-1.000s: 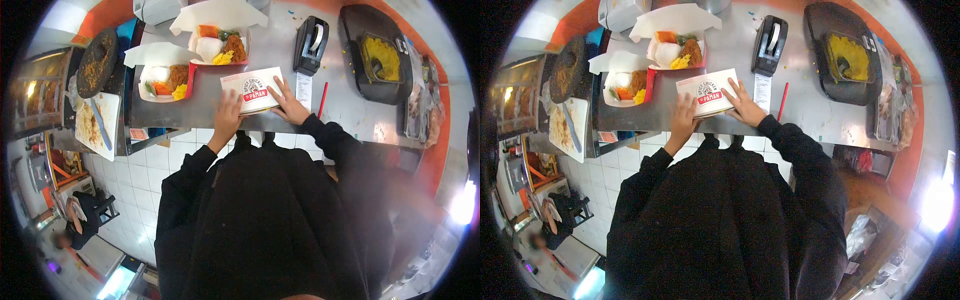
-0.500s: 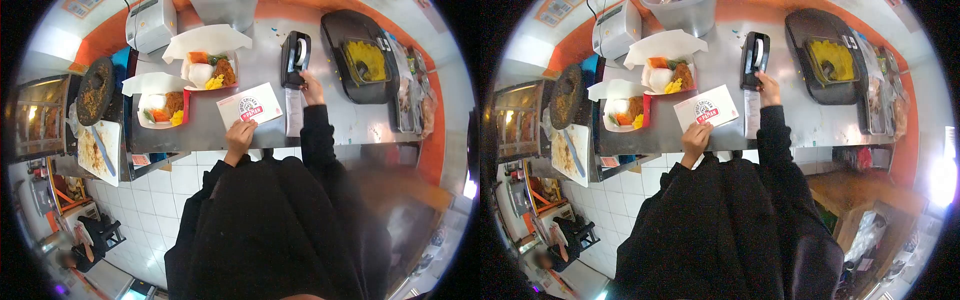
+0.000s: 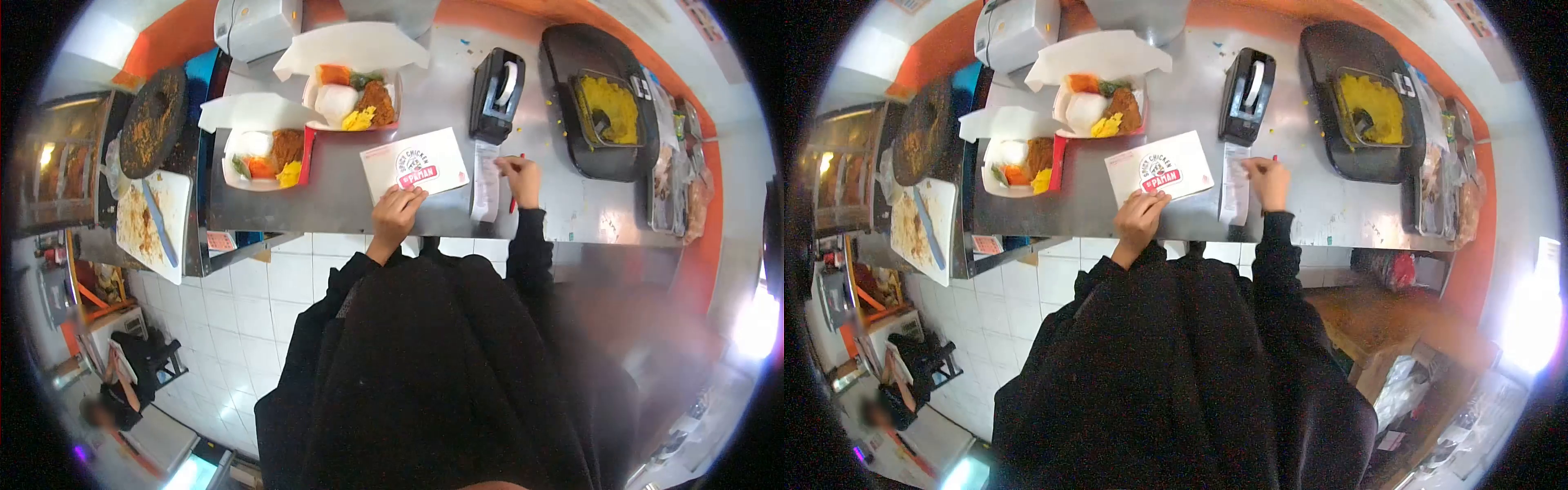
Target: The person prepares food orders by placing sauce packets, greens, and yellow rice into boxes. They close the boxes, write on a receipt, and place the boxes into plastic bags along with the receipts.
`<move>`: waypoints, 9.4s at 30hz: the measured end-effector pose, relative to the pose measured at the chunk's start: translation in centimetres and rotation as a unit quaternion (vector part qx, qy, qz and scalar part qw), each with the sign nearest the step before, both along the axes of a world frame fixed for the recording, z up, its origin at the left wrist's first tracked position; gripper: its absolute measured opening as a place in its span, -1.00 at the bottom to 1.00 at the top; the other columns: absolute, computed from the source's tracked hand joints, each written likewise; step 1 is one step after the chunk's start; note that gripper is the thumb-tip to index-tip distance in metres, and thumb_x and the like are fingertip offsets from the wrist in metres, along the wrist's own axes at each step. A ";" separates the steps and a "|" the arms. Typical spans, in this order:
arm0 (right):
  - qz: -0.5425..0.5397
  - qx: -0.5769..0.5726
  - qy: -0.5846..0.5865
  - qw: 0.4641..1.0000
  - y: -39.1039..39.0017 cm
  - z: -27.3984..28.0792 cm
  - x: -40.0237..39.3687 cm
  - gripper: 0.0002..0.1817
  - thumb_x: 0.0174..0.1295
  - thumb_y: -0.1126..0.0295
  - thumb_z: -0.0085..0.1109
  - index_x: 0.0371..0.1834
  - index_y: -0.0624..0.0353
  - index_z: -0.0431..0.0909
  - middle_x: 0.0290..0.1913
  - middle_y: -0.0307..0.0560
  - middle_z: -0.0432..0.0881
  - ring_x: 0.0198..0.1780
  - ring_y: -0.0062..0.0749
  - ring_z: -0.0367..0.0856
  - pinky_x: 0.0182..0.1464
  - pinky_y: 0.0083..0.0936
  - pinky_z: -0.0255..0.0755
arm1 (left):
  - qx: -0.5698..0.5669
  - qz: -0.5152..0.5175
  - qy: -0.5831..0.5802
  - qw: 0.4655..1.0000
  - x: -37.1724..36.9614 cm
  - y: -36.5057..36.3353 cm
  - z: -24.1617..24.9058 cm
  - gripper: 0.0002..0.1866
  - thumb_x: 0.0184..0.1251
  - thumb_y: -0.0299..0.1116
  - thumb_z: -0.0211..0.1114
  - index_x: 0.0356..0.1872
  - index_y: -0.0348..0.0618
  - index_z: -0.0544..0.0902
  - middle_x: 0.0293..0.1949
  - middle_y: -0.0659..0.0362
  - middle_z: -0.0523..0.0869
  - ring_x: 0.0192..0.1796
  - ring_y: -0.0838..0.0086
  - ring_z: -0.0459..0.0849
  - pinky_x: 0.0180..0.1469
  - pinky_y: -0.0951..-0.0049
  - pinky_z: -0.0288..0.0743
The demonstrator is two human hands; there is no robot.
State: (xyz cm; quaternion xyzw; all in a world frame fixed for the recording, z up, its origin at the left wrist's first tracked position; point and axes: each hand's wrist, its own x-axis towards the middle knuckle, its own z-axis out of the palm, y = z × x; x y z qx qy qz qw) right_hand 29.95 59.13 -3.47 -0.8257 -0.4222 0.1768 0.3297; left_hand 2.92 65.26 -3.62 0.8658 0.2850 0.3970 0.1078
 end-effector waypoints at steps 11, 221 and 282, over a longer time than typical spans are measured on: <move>-0.045 0.080 0.193 0.977 0.3 1.6 -14.6 -0.34 -0.05 0.38 0.32 0.21 -0.13 0.32 -0.61 -0.12 0.59 -0.59 -0.64 0.51 -0.50 -0.65 0.35 | -0.050 0.024 0.047 0.997 0.2 -0.6 0.0 -0.80 -0.03 -0.42 0.21 -0.30 -0.05 0.63 -0.41 0.21 0.58 -0.31 0.41 0.55 -0.18 0.42 0.43; 0.054 0.066 0.169 0.982 15.8 10.3 -0.6 -0.71 0.17 0.45 0.05 -0.02 0.16 0.50 -0.38 -0.09 0.63 -0.43 -0.65 0.56 -0.35 -0.66 0.44 | 0.027 -0.025 0.114 0.993 0.2 21.2 0.1 -0.77 0.12 -0.43 0.14 -0.18 -0.07 0.62 -0.12 0.23 0.64 -0.01 0.48 0.58 0.10 0.29 0.35; -0.151 0.064 -0.081 0.983 6.4 6.5 0.4 -0.85 0.08 0.37 0.17 -0.37 0.23 0.58 -0.52 -0.09 0.59 -0.53 -0.47 0.55 -0.45 -0.57 0.39 | -0.183 -0.060 0.316 0.929 6.5 27.9 8.1 -0.13 -0.55 -0.09 0.46 -0.01 -0.08 0.31 -0.13 -0.03 0.41 0.01 0.06 0.35 0.01 0.04 0.17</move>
